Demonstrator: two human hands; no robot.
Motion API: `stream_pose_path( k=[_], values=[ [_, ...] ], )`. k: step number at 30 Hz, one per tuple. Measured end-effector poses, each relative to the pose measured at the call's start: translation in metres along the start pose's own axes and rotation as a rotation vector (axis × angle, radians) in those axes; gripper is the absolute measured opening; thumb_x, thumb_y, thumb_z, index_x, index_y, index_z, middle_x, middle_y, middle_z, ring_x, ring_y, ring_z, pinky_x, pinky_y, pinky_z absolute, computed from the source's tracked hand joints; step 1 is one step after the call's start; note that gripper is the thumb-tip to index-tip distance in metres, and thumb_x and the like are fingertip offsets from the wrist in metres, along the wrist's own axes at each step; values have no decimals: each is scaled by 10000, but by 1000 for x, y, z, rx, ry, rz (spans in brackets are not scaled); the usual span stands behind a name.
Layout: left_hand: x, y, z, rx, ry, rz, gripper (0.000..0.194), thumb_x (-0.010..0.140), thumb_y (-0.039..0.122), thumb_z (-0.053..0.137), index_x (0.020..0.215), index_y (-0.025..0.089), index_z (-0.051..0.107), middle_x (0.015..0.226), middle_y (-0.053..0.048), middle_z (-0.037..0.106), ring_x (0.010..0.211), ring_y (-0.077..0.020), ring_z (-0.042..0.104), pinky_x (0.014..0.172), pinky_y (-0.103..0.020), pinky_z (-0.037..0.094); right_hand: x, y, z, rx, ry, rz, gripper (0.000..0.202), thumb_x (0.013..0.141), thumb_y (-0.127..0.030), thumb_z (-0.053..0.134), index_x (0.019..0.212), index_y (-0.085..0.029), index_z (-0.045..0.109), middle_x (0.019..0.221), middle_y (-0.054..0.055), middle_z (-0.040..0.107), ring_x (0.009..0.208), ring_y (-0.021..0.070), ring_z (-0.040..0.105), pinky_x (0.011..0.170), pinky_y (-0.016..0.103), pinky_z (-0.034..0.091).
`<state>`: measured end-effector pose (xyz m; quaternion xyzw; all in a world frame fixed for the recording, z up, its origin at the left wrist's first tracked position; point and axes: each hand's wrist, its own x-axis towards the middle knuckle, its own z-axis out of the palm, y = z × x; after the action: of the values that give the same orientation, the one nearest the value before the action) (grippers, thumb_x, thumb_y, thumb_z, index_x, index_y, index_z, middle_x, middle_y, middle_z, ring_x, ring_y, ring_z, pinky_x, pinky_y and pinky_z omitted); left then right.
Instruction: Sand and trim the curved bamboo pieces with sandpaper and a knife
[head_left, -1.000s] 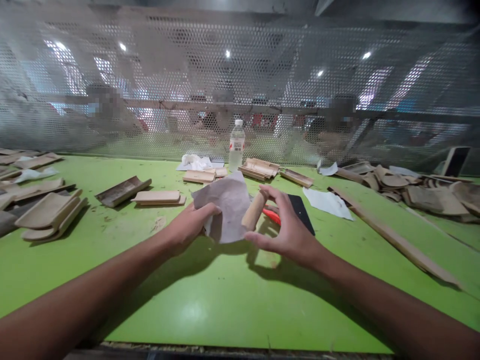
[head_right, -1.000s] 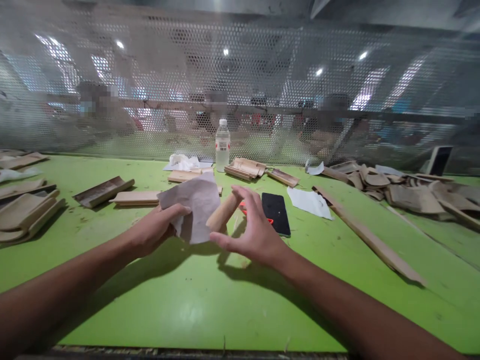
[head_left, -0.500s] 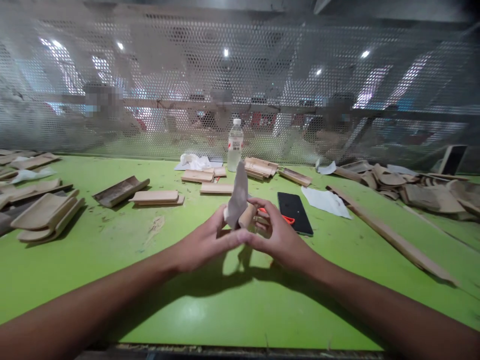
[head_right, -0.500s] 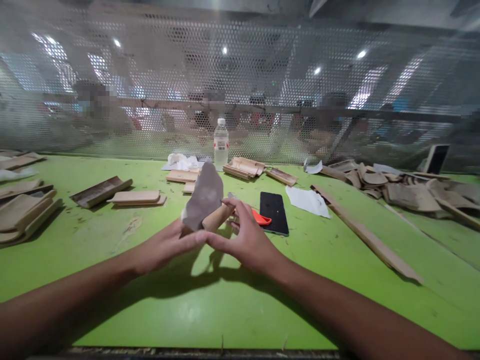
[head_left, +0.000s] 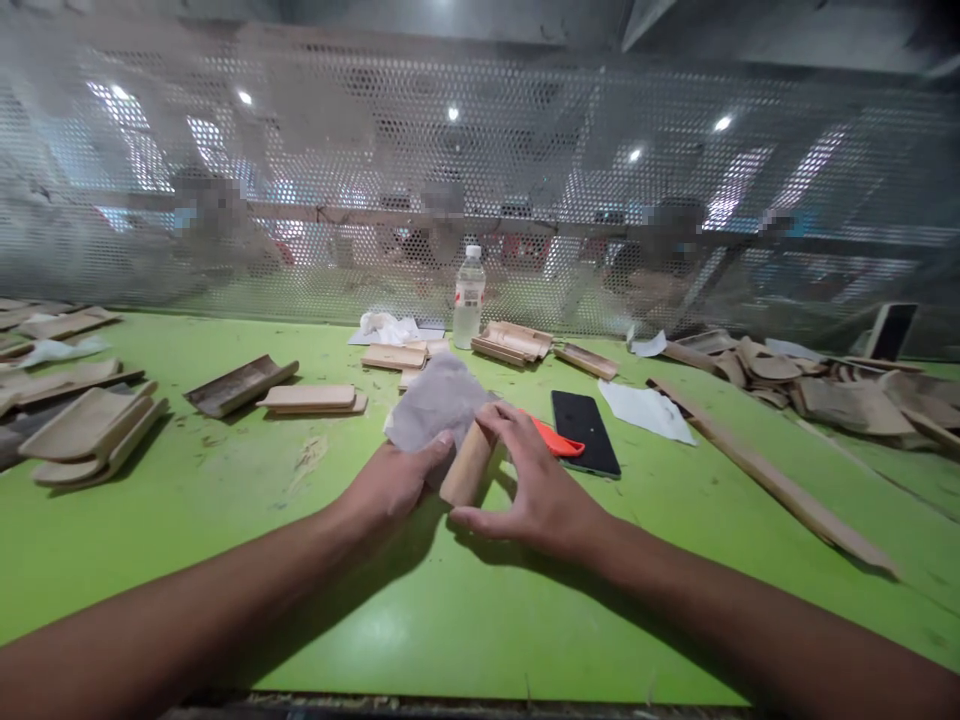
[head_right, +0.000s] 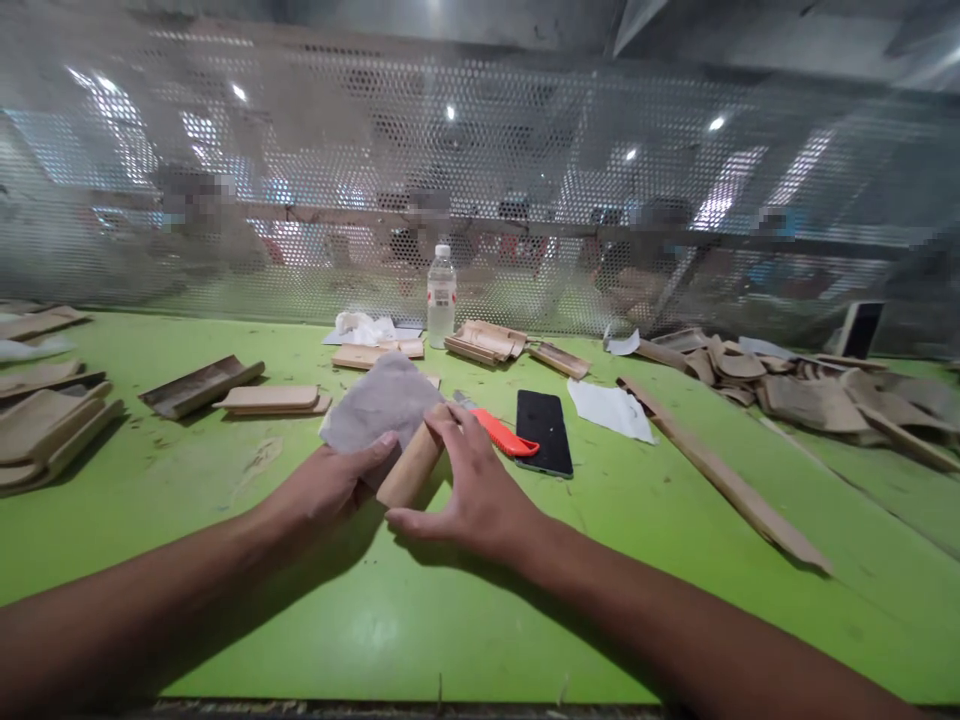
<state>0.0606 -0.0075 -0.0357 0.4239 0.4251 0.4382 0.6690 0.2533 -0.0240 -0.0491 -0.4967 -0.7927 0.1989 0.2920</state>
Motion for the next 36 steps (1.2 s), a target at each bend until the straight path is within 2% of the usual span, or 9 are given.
stream_pose_path(
  k=[4, 7, 14, 18, 20, 24, 28, 31, 36],
  values=[
    [-3, 8, 5, -98, -63, 3, 274, 910, 187, 687, 1181, 165, 722, 1169, -121, 769, 970, -270, 760, 787, -348, 639, 4, 6, -11, -31, 35, 15, 925, 683, -728, 794, 1450, -287, 523, 1632, 162, 214, 1483, 437, 341, 1193, 665, 321],
    [-5, 13, 10, -150, -42, 14, 284, 922, 98, 641, 1189, 165, 714, 1195, -104, 765, 1031, -239, 749, 816, -299, 636, 6, 5, -17, -56, 101, 22, 854, 693, -743, 779, 1389, -285, 596, 1583, 156, 269, 1448, 434, 383, 1176, 664, 354],
    [-5, 13, 11, -167, 28, -75, 208, 924, 116, 669, 1121, 138, 734, 1083, -112, 789, 893, -214, 766, 705, -255, 647, 6, -4, -13, -188, 114, -57, 843, 706, -783, 740, 1358, -256, 653, 1423, 189, 414, 1357, 454, 442, 1110, 695, 413],
    [-3, 16, 10, -177, 60, -44, 179, 962, 95, 613, 1104, 122, 718, 1001, -102, 791, 739, -175, 750, 650, -254, 644, 9, 3, -19, -275, 205, -73, 837, 720, -781, 731, 1324, -203, 683, 1392, 208, 429, 1327, 455, 460, 1112, 693, 406],
    [-3, 17, 10, -182, 72, -60, 169, 972, 78, 593, 1083, 116, 714, 964, -97, 791, 686, -154, 735, 633, -239, 639, 8, 3, -20, -302, 215, -85, 848, 730, -782, 721, 1335, -189, 678, 1408, 219, 420, 1330, 462, 450, 1101, 703, 409],
    [-3, 18, 9, -184, 53, -98, 176, 970, 87, 603, 1104, 114, 715, 932, -94, 790, 667, -160, 733, 625, -251, 646, 6, 2, -18, -311, 151, -143, 846, 757, -746, 728, 1399, -203, 632, 1447, 221, 409, 1337, 452, 451, 1064, 703, 445],
    [-3, 18, 10, -206, 127, -63, 154, 975, 53, 575, 994, 90, 723, 852, -88, 783, 612, -135, 710, 578, -212, 621, 7, 3, -19, -365, 242, -109, 794, 759, -700, 758, 1346, -175, 659, 1424, 229, 423, 1316, 458, 461, 1055, 708, 449],
    [-5, 19, 11, -192, 87, -108, 164, 976, 67, 578, 1045, 94, 725, 859, -95, 785, 595, -161, 714, 543, -250, 627, 6, 2, -18, -352, 200, -139, 805, 758, -706, 753, 1370, -199, 623, 1458, 227, 404, 1338, 461, 443, 1060, 712, 443],
    [-5, 23, 14, -208, 131, -85, 168, 981, 60, 571, 999, 88, 735, 867, -97, 787, 607, -152, 715, 550, -227, 622, 7, -4, -15, -252, 193, -79, 806, 732, -687, 773, 1309, -175, 538, 1363, 218, 490, 1239, 403, 534, 1011, 646, 516]
  ],
)
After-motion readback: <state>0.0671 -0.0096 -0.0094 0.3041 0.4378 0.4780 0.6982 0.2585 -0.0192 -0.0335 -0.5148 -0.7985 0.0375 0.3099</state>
